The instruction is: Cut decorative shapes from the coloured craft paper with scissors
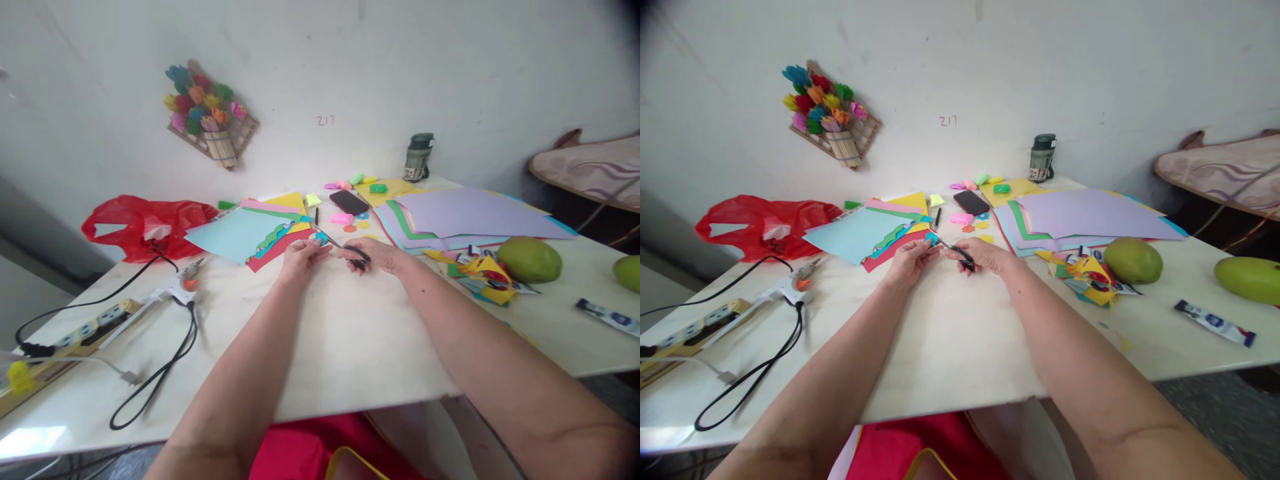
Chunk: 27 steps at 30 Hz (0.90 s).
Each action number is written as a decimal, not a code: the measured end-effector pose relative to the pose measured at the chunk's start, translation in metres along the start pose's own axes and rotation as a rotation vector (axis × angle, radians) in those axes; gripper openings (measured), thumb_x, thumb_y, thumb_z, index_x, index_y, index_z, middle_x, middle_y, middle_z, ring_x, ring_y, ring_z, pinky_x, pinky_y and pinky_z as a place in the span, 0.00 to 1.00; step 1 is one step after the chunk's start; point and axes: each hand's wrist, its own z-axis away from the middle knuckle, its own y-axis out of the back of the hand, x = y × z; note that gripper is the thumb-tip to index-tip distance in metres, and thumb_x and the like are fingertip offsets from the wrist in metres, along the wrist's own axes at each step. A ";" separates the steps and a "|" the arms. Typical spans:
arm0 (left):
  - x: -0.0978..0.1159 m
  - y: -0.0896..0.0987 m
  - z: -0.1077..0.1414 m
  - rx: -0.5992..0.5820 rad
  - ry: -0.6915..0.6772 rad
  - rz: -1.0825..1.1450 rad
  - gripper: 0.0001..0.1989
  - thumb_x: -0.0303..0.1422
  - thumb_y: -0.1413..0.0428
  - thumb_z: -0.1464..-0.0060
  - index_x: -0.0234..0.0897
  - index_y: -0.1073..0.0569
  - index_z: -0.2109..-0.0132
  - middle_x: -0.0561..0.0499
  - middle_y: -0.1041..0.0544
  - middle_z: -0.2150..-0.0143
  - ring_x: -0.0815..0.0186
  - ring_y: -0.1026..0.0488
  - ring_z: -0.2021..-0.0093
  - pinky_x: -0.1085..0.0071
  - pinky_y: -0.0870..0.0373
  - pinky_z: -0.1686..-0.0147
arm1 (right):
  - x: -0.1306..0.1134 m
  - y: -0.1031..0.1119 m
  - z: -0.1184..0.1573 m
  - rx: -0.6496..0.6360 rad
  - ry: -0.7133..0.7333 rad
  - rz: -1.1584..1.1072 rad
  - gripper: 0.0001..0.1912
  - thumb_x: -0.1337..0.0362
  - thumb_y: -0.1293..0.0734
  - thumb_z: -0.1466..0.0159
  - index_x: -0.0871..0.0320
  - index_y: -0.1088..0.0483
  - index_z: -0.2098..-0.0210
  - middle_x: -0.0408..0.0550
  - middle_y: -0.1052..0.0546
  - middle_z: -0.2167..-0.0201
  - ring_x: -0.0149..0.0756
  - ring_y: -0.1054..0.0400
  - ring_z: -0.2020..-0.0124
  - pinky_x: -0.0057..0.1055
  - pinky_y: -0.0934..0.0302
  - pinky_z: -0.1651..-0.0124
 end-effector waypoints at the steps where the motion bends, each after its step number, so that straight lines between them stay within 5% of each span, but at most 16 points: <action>1: 0.000 0.000 0.000 0.001 0.003 0.006 0.12 0.31 0.35 0.65 0.31 0.30 0.77 0.49 0.25 0.74 0.62 0.24 0.67 0.71 0.28 0.66 | 0.000 0.000 0.000 0.000 0.004 0.002 0.19 0.49 0.36 0.45 0.60 0.37 0.73 0.43 0.29 0.81 0.24 0.37 0.85 0.21 0.52 0.86; 27: -0.003 -0.009 0.000 0.103 0.023 0.099 0.08 0.26 0.38 0.64 0.31 0.31 0.76 0.48 0.24 0.72 0.63 0.24 0.66 0.69 0.29 0.61 | -0.001 -0.007 -0.001 0.059 -0.019 -0.072 0.18 0.50 0.34 0.46 0.60 0.37 0.72 0.40 0.32 0.82 0.21 0.42 0.86 0.20 0.55 0.86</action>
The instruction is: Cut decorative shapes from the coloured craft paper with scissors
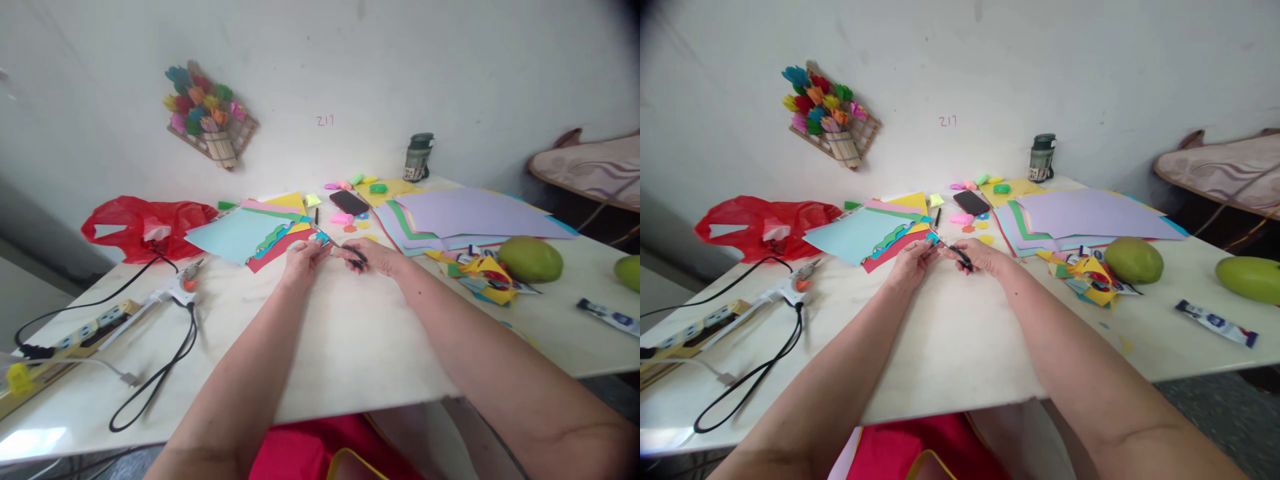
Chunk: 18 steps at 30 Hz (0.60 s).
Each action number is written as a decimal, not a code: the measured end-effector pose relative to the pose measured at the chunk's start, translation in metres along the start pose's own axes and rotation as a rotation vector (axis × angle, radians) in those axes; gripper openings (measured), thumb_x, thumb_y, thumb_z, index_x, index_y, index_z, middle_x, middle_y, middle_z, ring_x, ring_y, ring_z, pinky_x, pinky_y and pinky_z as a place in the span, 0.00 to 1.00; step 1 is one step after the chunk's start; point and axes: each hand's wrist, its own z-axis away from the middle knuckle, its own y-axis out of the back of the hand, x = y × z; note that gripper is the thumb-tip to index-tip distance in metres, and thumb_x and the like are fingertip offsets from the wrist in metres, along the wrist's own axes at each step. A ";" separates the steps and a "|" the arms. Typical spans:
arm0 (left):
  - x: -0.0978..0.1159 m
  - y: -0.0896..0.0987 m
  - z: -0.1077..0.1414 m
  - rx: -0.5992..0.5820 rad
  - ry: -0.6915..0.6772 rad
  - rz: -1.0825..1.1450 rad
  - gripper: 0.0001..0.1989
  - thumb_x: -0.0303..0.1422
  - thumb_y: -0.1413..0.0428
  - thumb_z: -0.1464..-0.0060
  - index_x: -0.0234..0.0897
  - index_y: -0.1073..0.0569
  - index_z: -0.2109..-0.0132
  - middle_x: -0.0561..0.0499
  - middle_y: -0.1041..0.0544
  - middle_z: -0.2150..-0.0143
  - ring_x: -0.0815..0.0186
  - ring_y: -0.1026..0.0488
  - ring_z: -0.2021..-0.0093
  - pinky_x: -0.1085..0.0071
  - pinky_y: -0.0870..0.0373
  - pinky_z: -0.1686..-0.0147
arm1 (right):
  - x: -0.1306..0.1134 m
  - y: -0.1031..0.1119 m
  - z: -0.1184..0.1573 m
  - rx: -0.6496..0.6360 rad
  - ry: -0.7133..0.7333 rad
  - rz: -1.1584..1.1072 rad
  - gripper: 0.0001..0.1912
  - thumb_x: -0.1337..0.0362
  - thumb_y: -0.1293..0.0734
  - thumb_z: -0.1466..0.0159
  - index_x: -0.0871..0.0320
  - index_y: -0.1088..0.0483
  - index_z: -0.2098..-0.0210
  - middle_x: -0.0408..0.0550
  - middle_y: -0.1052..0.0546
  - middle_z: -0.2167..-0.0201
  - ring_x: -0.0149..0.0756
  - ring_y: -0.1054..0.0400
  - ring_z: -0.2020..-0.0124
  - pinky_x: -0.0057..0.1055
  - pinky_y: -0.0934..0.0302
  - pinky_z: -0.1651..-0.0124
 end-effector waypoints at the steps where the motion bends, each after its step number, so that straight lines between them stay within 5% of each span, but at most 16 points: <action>1: 0.000 0.000 0.000 0.002 -0.002 0.002 0.08 0.26 0.38 0.64 0.31 0.31 0.76 0.48 0.24 0.72 0.63 0.24 0.66 0.69 0.29 0.61 | -0.001 0.000 0.001 0.002 -0.002 -0.002 0.18 0.50 0.34 0.46 0.60 0.37 0.72 0.40 0.32 0.82 0.21 0.42 0.86 0.20 0.55 0.86; 18: 0.000 -0.010 0.004 0.060 -0.013 0.045 0.07 0.26 0.38 0.63 0.30 0.30 0.76 0.50 0.25 0.75 0.64 0.25 0.69 0.67 0.29 0.60 | -0.003 -0.001 0.001 0.019 0.010 0.016 0.18 0.50 0.35 0.45 0.60 0.36 0.72 0.41 0.30 0.82 0.22 0.40 0.86 0.20 0.54 0.87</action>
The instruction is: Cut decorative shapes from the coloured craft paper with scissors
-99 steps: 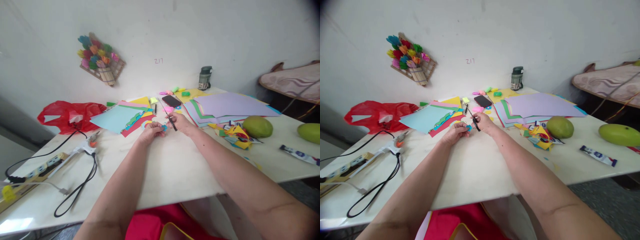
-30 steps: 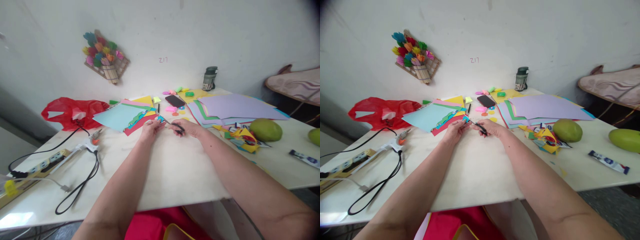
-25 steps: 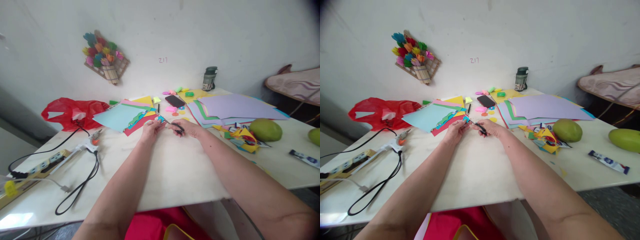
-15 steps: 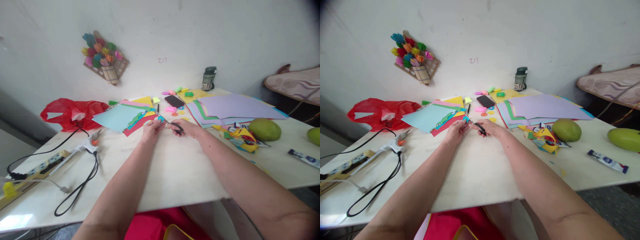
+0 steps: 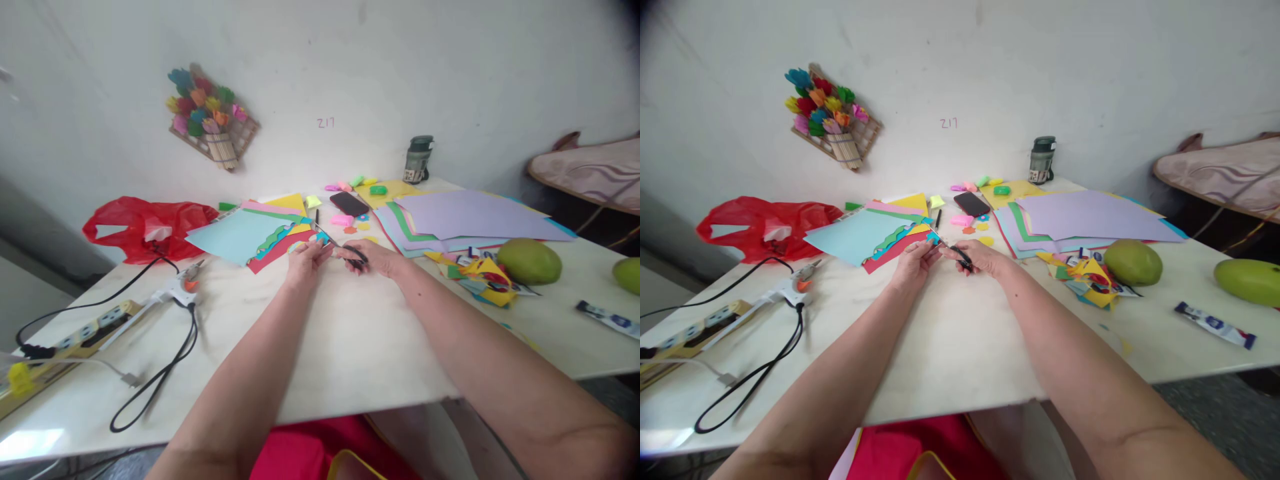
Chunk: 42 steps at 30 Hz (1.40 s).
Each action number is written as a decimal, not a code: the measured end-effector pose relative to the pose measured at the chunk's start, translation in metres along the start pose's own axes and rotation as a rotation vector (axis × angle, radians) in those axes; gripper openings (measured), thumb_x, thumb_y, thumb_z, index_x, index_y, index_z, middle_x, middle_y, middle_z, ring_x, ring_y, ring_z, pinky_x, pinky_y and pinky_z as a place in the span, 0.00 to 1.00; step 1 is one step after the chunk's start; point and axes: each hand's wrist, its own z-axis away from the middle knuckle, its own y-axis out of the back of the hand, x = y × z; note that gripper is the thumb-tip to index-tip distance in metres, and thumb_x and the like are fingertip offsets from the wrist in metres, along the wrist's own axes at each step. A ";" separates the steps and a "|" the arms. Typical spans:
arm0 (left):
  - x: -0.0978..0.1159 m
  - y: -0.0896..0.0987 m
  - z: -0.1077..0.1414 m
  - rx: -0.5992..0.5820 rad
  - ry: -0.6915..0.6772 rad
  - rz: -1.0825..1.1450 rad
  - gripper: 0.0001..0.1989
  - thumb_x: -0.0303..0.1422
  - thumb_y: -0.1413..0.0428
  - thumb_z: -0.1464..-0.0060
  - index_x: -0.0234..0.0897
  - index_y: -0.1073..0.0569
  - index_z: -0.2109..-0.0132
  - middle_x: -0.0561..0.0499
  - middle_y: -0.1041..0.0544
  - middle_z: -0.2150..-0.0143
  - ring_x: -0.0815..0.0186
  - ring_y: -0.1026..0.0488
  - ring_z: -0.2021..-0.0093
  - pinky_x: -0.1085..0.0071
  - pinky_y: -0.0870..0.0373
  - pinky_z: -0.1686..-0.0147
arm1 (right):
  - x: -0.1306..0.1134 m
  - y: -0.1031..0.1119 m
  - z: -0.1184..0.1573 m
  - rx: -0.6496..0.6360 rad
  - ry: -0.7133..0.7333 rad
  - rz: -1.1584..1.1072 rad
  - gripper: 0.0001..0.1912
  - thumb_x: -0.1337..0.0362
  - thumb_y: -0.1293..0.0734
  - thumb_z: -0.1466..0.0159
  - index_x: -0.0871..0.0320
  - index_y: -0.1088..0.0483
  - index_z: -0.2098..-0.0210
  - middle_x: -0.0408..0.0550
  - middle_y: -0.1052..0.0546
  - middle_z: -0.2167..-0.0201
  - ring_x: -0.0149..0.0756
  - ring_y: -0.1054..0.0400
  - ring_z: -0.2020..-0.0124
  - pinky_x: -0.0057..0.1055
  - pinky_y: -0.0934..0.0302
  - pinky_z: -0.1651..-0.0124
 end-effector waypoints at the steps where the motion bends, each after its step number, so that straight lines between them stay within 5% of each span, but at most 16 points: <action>1: 0.000 0.000 0.000 0.000 -0.002 0.004 0.07 0.26 0.38 0.64 0.30 0.30 0.76 0.50 0.25 0.75 0.64 0.25 0.69 0.67 0.29 0.61 | -0.001 0.000 0.000 0.002 -0.001 0.004 0.18 0.50 0.35 0.45 0.60 0.36 0.72 0.41 0.31 0.82 0.22 0.40 0.86 0.20 0.54 0.87; 42: -0.004 -0.001 -0.002 0.086 -0.023 0.034 0.08 0.25 0.38 0.62 0.32 0.32 0.76 0.50 0.24 0.74 0.63 0.24 0.67 0.65 0.30 0.58 | 0.001 -0.003 -0.002 0.024 -0.029 0.015 0.17 0.51 0.35 0.45 0.59 0.37 0.72 0.39 0.32 0.82 0.21 0.41 0.86 0.20 0.56 0.87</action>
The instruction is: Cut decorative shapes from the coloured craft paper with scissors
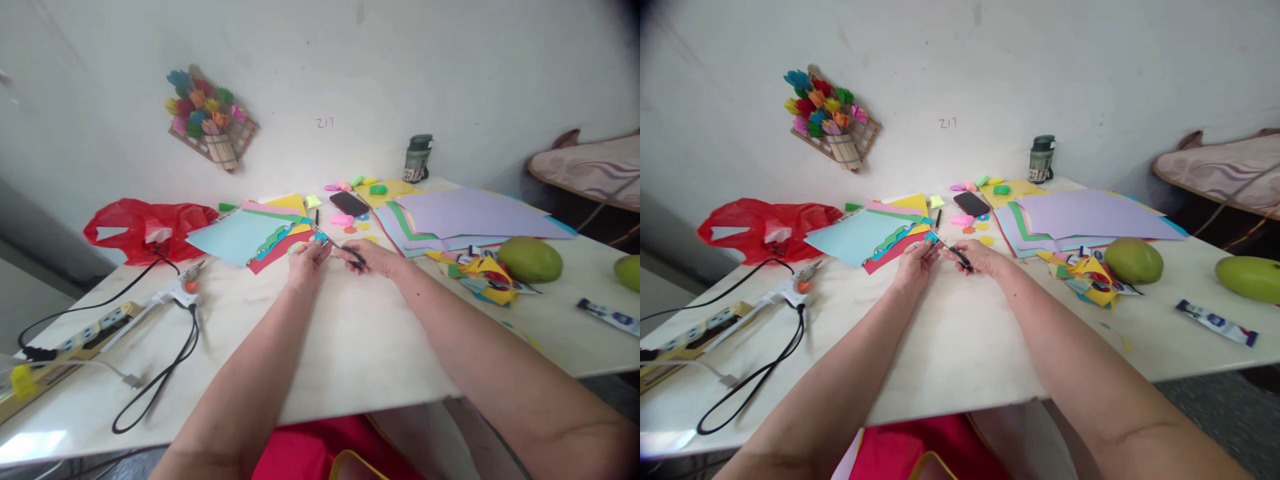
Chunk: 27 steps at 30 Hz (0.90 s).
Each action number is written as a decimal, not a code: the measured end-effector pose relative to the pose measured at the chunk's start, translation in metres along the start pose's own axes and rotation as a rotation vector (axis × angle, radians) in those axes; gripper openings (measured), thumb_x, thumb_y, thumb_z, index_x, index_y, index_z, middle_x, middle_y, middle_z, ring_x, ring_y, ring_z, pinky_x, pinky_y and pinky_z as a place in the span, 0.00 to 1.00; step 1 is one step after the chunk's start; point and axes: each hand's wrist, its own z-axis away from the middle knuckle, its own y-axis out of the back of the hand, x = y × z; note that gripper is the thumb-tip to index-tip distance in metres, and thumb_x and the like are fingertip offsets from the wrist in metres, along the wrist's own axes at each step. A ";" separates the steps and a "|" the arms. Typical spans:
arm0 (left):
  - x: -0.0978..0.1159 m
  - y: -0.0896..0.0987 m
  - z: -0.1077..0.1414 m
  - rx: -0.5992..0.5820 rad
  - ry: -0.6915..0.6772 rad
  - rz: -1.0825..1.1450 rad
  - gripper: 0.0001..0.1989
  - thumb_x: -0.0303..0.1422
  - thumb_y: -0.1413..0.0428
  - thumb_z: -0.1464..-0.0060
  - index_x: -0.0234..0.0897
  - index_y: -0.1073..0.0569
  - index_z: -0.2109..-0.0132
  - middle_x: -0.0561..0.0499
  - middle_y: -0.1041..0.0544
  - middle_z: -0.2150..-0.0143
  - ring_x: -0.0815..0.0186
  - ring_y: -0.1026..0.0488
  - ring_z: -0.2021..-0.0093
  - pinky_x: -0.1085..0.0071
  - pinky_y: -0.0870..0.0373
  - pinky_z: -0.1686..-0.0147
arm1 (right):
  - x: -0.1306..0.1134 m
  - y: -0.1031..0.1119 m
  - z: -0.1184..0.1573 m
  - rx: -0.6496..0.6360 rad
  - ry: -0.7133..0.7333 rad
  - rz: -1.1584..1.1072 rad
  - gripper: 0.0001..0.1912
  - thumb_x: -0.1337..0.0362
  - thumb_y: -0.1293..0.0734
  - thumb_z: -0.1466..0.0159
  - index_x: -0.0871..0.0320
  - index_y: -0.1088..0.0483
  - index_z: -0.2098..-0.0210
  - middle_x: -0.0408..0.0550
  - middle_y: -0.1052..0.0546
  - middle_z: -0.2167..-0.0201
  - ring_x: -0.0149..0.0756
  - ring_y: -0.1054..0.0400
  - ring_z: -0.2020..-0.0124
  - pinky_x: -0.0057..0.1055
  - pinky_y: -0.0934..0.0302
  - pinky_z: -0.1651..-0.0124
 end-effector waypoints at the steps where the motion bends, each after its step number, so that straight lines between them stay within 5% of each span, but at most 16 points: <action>1: 0.000 0.000 0.000 0.000 -0.001 -0.002 0.08 0.25 0.38 0.62 0.32 0.32 0.76 0.50 0.24 0.74 0.63 0.24 0.67 0.65 0.30 0.57 | 0.000 0.000 0.000 0.001 0.000 -0.001 0.17 0.51 0.35 0.45 0.59 0.37 0.72 0.39 0.32 0.82 0.21 0.41 0.86 0.20 0.56 0.87; 27: -0.002 0.000 -0.001 0.012 -0.005 0.036 0.05 0.23 0.41 0.60 0.30 0.31 0.75 0.48 0.24 0.73 0.64 0.24 0.68 0.67 0.29 0.59 | -0.001 -0.003 0.000 0.034 -0.004 0.043 0.17 0.50 0.34 0.46 0.59 0.37 0.72 0.39 0.33 0.82 0.21 0.43 0.86 0.20 0.56 0.87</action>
